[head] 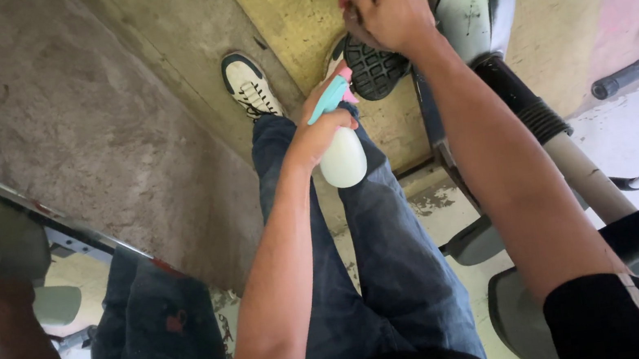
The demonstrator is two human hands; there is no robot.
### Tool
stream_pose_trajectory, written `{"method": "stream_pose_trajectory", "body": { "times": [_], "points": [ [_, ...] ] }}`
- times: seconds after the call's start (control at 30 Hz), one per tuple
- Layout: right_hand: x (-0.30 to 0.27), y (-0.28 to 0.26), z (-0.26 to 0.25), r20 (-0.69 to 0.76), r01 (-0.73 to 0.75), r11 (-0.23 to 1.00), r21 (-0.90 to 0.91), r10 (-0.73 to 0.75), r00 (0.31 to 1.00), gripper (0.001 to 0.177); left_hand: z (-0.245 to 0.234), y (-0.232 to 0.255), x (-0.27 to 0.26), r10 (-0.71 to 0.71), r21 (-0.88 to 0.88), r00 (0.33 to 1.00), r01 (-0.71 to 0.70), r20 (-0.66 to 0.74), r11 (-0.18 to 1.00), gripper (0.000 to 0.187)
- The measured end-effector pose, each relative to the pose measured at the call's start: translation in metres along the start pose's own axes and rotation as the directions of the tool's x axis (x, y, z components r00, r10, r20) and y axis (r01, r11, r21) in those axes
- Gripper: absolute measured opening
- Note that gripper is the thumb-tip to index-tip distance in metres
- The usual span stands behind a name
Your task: Cleaning and wiping down various exercise machines using a spray bottle and a cleaning cloth.
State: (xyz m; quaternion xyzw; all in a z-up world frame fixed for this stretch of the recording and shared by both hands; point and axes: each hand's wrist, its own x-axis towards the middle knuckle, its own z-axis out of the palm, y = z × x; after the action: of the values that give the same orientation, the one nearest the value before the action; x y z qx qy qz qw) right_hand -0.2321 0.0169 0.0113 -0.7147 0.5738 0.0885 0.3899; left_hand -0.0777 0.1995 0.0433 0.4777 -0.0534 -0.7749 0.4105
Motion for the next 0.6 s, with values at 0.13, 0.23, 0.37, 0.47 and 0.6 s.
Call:
{"method": "stream_pose_trajectory", "body": {
  "times": [0.13,0.23,0.37,0.47,0.6],
  "points": [
    [-0.026,-0.027,0.001,-0.036,-0.136,0.967,-0.215,0.132,0.991,0.039,-0.006,-0.005,0.010,-0.117,-0.045,0.993,0.117,0.020,0.992,0.070],
    [-0.056,-0.032,0.011,-0.178,0.245,0.944,-0.219,-0.285,0.942,0.031,0.000,0.013,0.008,-0.163,-0.143,0.986,0.156,-0.042,0.977,0.079],
    [-0.103,-0.032,0.018,-0.130,0.271,0.919,-0.287,-0.318,0.939,0.046,0.003,0.018,0.010,-0.213,-0.169,0.974,0.198,-0.079,0.966,0.080],
    [-0.151,-0.024,0.040,-0.128,0.259,0.936,-0.240,-0.295,0.947,0.047,-0.013,-0.010,0.015,-0.184,-0.131,0.982,0.177,-0.039,0.975,0.073],
    [-0.183,0.010,0.067,-0.042,0.166,0.976,-0.140,-0.174,0.984,0.054,-0.020,-0.020,0.021,-0.218,0.023,0.975,0.219,-0.041,0.975,0.049]
  ]
}}
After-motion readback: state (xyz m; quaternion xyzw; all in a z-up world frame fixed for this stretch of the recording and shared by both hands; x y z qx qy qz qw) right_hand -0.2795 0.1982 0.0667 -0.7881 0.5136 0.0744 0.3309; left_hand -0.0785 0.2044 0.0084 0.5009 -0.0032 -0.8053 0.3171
